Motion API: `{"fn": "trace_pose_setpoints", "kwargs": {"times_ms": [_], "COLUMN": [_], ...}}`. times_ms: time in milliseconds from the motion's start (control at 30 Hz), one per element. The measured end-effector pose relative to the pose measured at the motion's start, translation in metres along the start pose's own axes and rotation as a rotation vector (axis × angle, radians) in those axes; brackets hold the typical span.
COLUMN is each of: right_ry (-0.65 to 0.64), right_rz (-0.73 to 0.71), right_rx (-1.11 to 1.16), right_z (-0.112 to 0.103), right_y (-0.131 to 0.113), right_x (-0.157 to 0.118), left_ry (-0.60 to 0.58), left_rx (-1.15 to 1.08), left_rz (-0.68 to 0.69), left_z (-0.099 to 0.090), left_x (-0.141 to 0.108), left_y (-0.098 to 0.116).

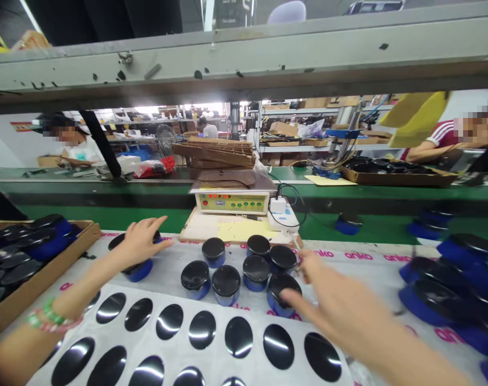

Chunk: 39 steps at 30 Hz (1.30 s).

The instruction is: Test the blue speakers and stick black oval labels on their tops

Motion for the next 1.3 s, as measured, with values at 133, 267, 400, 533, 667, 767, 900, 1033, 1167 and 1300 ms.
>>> {"fn": "trace_pose_setpoints", "kwargs": {"times_ms": [133, 267, 400, 533, 667, 767, 900, 1033, 1167, 1300], "right_ry": [-0.186, -0.153, -0.218, -0.249, -0.195, -0.237, -0.288, -0.246, -0.161, -0.026], "right_rz": [-0.070, -0.052, -0.026, -0.042, -0.037, -0.043, -0.114, -0.174, -0.174, -0.173], "right_rx": [-0.083, -0.056, -0.008, -0.015, -0.036, -0.036, 0.042, 0.157, 0.268, 0.428], "right_z": [0.053, 0.050, 0.037, 0.024, 0.026, 0.044, 0.059, 0.055, 0.044, 0.020], "right_y": [-0.030, -0.021, -0.011, -0.016, -0.025, -0.030, -0.029, -0.023, -0.022, -0.039], "right_x": [0.000, -0.003, -0.011, 0.005, 0.056, 0.095, 0.121, 0.122, 0.117, 0.106], "left_ry": [-0.156, -0.142, -0.137, -0.217, -0.240, -0.196, -0.255, -0.236, -0.247, -0.218], "left_rx": [-0.073, -0.094, -0.154, -0.222, -0.235, -0.204, -0.264, -0.382, -0.462, -0.617], "left_rz": [0.420, 0.582, 0.685, 0.763, 0.579, 0.363, 0.280, 0.321, 0.359, 0.455], "left_z": [0.014, 0.036, 0.052, 0.048, 0.036, 0.034, 0.042, 0.049, 0.049, 0.023], "left_x": [-0.042, -0.063, -0.066, -0.068, -0.050, -0.025, -0.007, -0.006, -0.007, -0.017], "left_y": [0.075, 0.114, 0.130, 0.139, 0.134, 0.121, 0.112, 0.119, 0.123, 0.132]}}
Point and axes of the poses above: each hand's wrist, its own x-axis towards the middle knuckle, its own z-axis out of the palm, y = z × x, the point moved 2 cm from there along x, towards the middle knuckle, and after that the axes turned 8 degrees about -z, right-handed, at the moved point
